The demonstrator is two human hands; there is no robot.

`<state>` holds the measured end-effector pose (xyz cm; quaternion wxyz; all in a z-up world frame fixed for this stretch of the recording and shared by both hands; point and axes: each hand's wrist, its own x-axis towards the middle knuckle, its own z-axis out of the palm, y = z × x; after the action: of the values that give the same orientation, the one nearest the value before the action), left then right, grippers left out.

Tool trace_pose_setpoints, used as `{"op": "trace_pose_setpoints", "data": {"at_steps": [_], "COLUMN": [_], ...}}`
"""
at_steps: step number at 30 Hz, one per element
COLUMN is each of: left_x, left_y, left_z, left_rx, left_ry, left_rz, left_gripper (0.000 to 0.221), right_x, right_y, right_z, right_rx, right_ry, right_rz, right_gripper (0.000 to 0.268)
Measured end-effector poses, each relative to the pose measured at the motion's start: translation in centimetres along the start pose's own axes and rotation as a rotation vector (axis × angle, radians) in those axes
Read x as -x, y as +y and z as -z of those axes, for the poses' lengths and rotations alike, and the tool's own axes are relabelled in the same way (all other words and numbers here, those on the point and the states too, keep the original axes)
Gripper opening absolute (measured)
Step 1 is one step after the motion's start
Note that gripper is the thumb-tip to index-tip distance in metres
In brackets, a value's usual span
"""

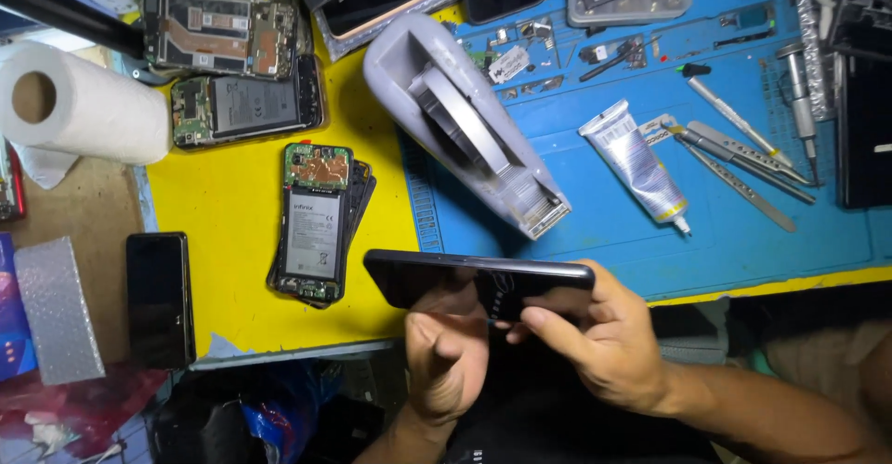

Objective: The person applies adhesive from a tube to the edges of a smartphone and then uses a tape dispenser to apply strips of clear tape along the phone's perimeter. The person handles the phone and the tape dispenser repeatedly to secure the edges.

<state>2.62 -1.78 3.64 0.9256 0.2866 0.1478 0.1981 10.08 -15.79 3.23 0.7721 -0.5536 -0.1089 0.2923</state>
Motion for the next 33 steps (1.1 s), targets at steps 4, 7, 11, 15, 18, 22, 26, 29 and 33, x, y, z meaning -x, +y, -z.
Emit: {"op": "trace_pose_setpoints", "data": {"at_steps": [4,7,11,15,18,22,26,29,33], "left_x": [-0.1,-0.7,-2.2,-3.9,-4.2,-3.6,-2.9,-2.5,-2.1], "left_y": [1.2,4.8,7.9,7.0,6.3,5.9,6.0,6.4,6.3], "left_z": [2.7,2.5,-2.2,-3.9,-3.5,-2.4,-0.6,0.5,1.4], "left_rx": [-0.021,-0.803,-1.252,-1.299,-1.241,-1.236,-1.258,-1.223,-0.954], "left_ry": [-0.113,-0.079,-0.295,-0.563,-0.534,-0.319,-0.2,-0.093,0.031], "left_rz": [-0.107,-0.374,-0.176,-0.225,-0.198,-0.238,-0.26,-0.226,-0.043], "left_gripper": [0.086,0.072,0.066,0.051,0.039,0.026,0.022,0.025,0.012], "right_x": [-0.4,-1.8,-4.2,-5.5,-6.0,-5.8,-5.9,-7.3,-9.6], "right_y": [-2.6,-5.2,-7.8,-7.4,-7.4,-6.7,-5.6,-3.5,-2.6], "right_z": [3.7,5.5,3.9,3.4,2.5,1.9,3.9,5.7,5.2], "right_rx": [0.381,0.652,0.669,0.645,0.642,0.604,0.412,0.458,0.698], "right_ry": [0.013,-0.115,-0.303,-0.48,-0.469,-0.287,-0.243,-0.042,-0.13], "right_rz": [0.077,0.321,0.362,0.362,0.382,0.358,0.388,0.398,0.259], "right_gripper": [0.028,0.033,0.022,0.025,0.023,0.025,0.032,0.032,0.086]}}
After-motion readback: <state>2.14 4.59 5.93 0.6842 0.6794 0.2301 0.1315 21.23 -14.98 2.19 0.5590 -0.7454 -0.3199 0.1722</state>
